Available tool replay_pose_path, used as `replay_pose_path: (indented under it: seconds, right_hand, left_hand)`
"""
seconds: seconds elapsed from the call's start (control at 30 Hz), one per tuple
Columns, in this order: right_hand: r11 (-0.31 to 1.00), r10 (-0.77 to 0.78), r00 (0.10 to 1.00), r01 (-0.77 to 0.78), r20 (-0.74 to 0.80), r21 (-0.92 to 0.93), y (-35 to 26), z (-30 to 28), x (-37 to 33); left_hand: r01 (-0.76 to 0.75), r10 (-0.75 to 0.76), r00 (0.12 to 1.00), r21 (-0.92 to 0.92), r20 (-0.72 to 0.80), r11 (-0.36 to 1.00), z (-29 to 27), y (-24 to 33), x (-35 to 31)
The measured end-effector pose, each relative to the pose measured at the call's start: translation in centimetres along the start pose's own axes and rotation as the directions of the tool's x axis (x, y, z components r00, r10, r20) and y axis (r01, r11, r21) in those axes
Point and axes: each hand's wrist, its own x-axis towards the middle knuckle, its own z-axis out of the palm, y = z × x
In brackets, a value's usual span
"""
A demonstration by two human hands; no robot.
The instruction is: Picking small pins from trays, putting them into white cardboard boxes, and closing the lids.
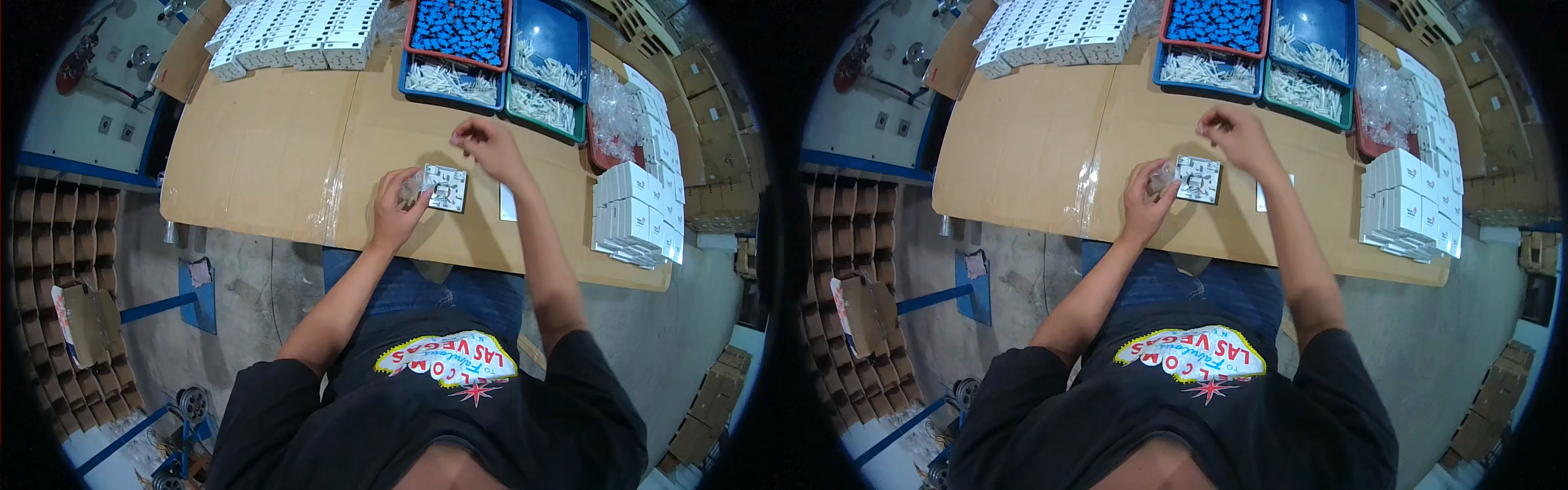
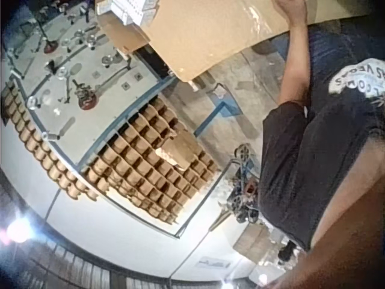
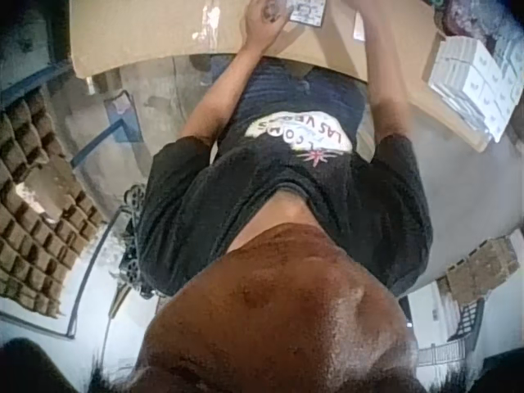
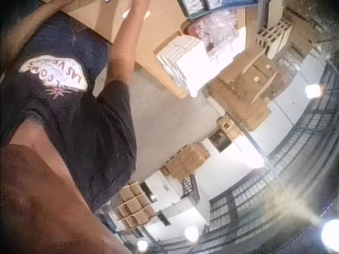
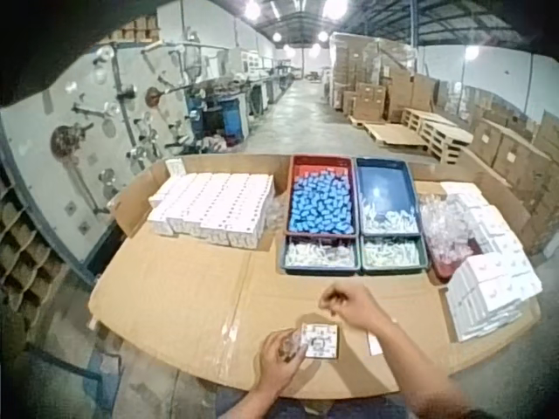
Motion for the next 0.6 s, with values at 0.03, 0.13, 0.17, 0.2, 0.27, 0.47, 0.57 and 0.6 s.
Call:
replay_pose_path:
  seconds: [0.03,0.13,0.17,0.2,0.27,0.47,0.57,0.6]
  right_hand:
    - [1.000,0.003,1.000,-0.003,0.002,-0.005,-0.8,0.9,-1.9]
    - [0.998,0.061,0.998,-0.061,0.026,0.022,-2.1,3.0,-5.2]
    - [0.995,-0.011,1.000,0.011,0.002,-0.103,-2.2,3.4,-5.7]
    - [0.970,-0.086,0.996,0.081,-0.013,-0.229,-2.3,3.7,-6.1]
    - [0.961,-0.076,0.997,0.074,0.004,-0.268,-3.2,4.1,-6.6]
    - [0.964,0.038,0.999,-0.040,-0.015,-0.261,-4.7,4.9,-7.2]
    - [0.977,-0.028,0.998,0.016,-0.055,-0.212,-4.1,5.8,-7.2]
    - [0.981,-0.040,0.997,0.026,-0.070,-0.194,-4.1,6.2,-7.4]
  left_hand:
    - [0.003,-0.003,1.000,-0.005,-0.002,1.000,0.1,0.3,0.0]
    - [-0.030,0.029,0.999,0.020,0.031,0.999,-0.1,0.6,-0.1]
    - [-0.054,0.053,0.998,0.040,0.045,0.998,-0.2,0.6,-0.2]
    - [-0.081,0.077,0.995,0.058,0.059,0.995,-0.2,0.6,-0.2]
    - [-0.099,0.096,0.994,0.057,0.059,0.993,-0.2,0.4,-0.4]
    - [-0.131,0.129,0.991,0.025,0.045,0.991,-0.2,0.4,-0.7]
    - [-0.129,0.129,0.991,-0.005,0.042,0.992,-0.2,0.3,-0.8]
    - [-0.122,0.123,0.991,-0.023,0.042,0.992,-0.3,0.3,-0.9]
